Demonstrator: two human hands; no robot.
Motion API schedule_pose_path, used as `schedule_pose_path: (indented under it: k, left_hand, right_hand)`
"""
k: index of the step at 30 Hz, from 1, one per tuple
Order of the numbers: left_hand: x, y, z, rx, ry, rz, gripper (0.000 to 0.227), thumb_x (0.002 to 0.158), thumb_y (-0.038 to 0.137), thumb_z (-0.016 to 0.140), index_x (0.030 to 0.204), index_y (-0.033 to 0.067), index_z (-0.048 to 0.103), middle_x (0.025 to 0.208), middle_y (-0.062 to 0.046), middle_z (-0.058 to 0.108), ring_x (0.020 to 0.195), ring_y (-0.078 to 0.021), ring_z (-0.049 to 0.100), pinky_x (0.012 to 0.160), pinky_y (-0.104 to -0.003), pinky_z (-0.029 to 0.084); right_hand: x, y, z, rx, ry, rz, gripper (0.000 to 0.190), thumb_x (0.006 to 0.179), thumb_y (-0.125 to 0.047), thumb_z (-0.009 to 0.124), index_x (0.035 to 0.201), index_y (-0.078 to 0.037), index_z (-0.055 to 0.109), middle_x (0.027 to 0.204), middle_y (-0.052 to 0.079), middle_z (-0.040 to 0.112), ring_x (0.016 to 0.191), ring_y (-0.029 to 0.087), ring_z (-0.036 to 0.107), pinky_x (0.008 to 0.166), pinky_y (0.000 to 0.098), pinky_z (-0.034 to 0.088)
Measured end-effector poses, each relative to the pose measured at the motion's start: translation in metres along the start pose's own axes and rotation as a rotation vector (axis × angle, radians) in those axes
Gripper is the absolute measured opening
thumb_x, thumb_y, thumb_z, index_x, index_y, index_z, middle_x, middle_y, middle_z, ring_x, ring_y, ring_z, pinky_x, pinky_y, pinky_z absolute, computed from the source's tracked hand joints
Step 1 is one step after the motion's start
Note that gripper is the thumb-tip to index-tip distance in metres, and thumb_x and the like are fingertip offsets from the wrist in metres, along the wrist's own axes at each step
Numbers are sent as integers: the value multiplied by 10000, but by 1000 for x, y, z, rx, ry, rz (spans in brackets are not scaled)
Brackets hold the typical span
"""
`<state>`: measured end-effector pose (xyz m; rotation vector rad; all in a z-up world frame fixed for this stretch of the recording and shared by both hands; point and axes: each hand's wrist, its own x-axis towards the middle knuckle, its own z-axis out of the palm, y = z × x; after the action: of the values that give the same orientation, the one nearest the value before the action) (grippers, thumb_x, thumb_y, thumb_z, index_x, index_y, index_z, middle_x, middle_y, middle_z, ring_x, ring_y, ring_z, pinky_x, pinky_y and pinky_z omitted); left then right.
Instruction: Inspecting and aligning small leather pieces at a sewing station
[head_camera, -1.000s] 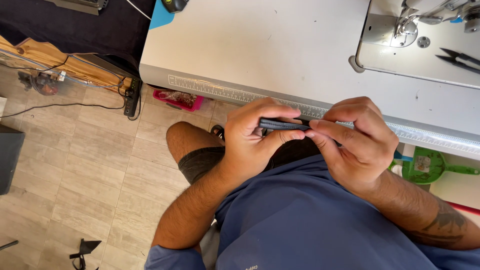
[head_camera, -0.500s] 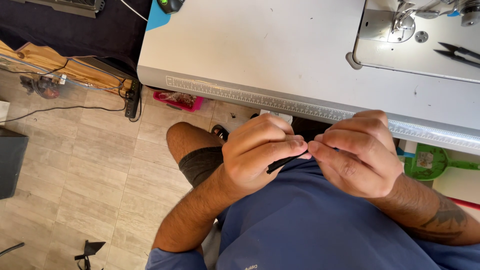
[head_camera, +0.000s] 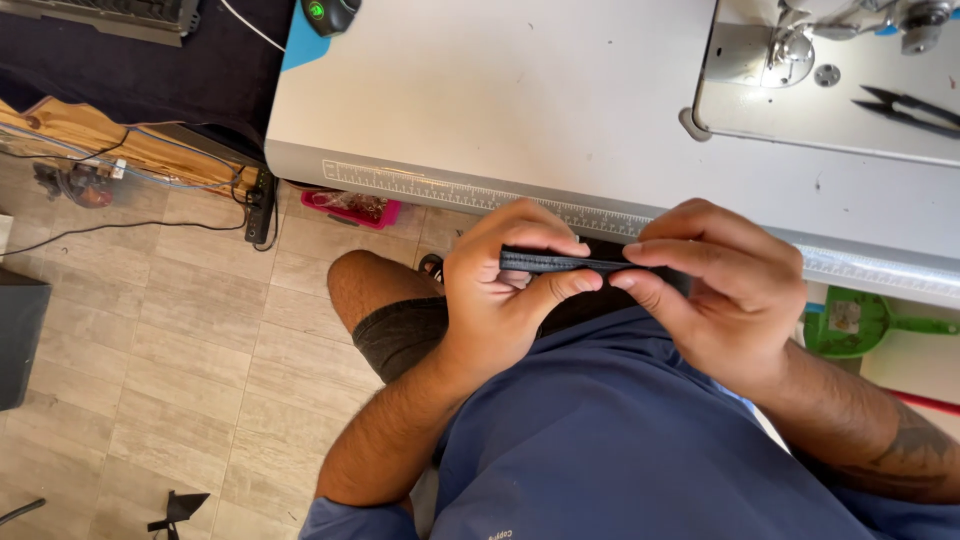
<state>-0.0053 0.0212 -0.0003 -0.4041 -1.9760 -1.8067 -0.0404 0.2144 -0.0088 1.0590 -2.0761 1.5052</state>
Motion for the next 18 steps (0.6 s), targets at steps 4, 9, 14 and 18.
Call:
schedule_pose_path:
  k: [4, 9, 14, 18]
  left_hand:
    - [-1, -1, 5, -187, -50, -46, 239, 886, 81, 808, 1047, 91, 631, 1025, -128, 711, 967, -247, 734, 925, -348, 624]
    - [-9, -10, 7, -204, -5, -81, 246, 856, 84, 824, 1005, 84, 628, 957, -126, 733, 938, -274, 788, 890, -351, 671]
    - [-13, -20, -4, -329, 115, -187, 247, 821, -56, 817, 993, 27, 661, 950, -135, 711, 912, -314, 779, 823, -353, 683]
    - [-11, -20, -10, -373, 129, -155, 254, 820, -55, 816, 999, 35, 661, 937, -134, 708, 895, -290, 767, 836, -348, 668]
  right_hand:
    - [-1, -2, 0, 53, 22, 147, 187, 859, -61, 812, 961, 55, 707, 879, 193, 694, 741, 260, 661, 688, 327, 527]
    - [-6, 5, -9, 74, 2, 198, 187, 855, -90, 810, 963, 31, 716, 864, 169, 698, 726, 229, 651, 678, 308, 513]
    - [-51, 128, -97, -774, -50, -22, 371, 1104, -146, 1023, 1220, 126, 798, 1213, 256, 790, 1099, 423, 701, 973, 508, 505]
    - [-64, 162, -140, -1105, -204, 174, 473, 1133, -24, 887, 1439, 259, 663, 1371, 366, 710, 1247, 461, 685, 1071, 436, 600]
